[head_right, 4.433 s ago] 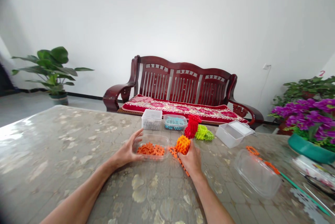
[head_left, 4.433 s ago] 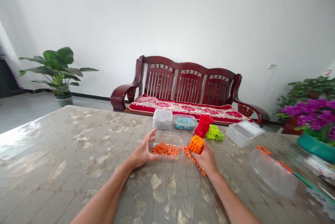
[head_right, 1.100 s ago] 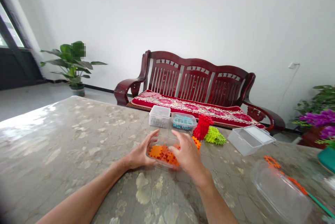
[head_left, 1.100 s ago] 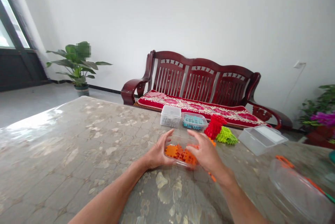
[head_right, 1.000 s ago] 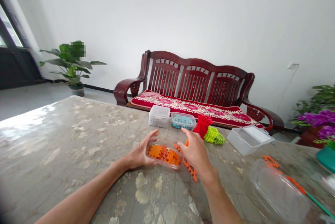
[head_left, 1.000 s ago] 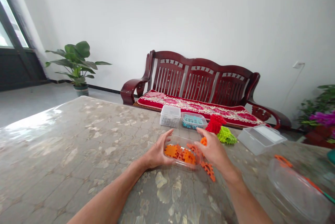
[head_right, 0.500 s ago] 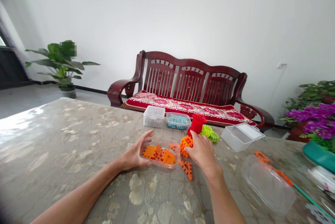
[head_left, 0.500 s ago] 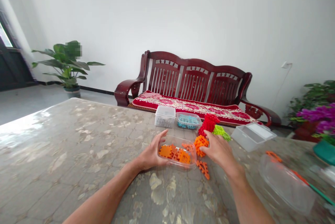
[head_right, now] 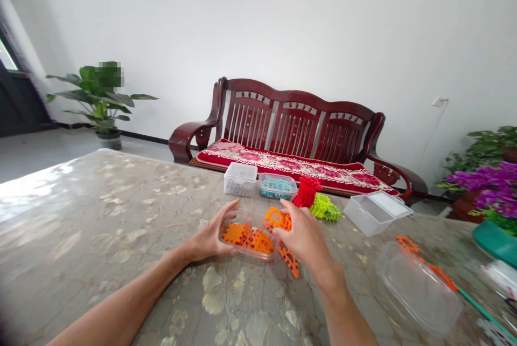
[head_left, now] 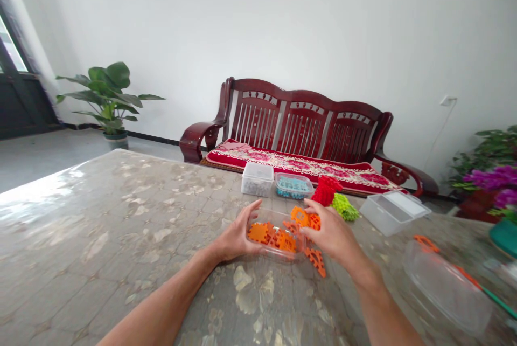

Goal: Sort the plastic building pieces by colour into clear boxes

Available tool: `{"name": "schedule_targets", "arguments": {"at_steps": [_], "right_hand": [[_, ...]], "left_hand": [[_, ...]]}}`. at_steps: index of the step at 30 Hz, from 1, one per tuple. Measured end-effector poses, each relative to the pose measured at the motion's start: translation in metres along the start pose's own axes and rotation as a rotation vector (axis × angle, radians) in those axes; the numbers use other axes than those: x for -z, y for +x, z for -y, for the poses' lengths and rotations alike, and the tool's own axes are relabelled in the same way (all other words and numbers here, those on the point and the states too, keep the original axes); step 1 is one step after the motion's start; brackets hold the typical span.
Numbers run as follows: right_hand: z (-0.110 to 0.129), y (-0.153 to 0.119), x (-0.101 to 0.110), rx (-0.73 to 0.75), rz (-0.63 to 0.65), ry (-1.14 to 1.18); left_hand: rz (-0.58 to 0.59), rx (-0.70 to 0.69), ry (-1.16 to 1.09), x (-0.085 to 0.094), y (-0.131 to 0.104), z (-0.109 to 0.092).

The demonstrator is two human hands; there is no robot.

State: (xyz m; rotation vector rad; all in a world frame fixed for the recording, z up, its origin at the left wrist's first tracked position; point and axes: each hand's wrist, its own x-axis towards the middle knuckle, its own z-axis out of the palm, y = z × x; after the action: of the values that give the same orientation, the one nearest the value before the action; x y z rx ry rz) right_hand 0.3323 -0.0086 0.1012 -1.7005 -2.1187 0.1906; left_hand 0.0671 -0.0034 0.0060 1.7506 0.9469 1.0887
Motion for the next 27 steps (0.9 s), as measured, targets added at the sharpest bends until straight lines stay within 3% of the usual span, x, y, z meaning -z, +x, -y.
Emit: {"name": "schedule_targets", "arguments": {"at_steps": [7, 15, 19, 27], "right_hand": [[0.021, -0.008, -0.018, 0.118, 0.222, 0.173], [-0.017, 0.005, -0.002, 0.008, -0.025, -0.061], [-0.031, 0.005, 0.000, -0.044, -0.011, -0.171], [-0.032, 0.004, -0.006, -0.081, 0.002, -0.272]], "left_hand": [[-0.005, -0.018, 0.020, 0.000, 0.000, -0.001], [0.003, 0.015, 0.034, 0.001, -0.001, -0.003], [-0.001, 0.014, 0.058, 0.001, 0.000, -0.003], [-0.004, 0.009, 0.022, 0.000, 0.000, -0.002]]}}
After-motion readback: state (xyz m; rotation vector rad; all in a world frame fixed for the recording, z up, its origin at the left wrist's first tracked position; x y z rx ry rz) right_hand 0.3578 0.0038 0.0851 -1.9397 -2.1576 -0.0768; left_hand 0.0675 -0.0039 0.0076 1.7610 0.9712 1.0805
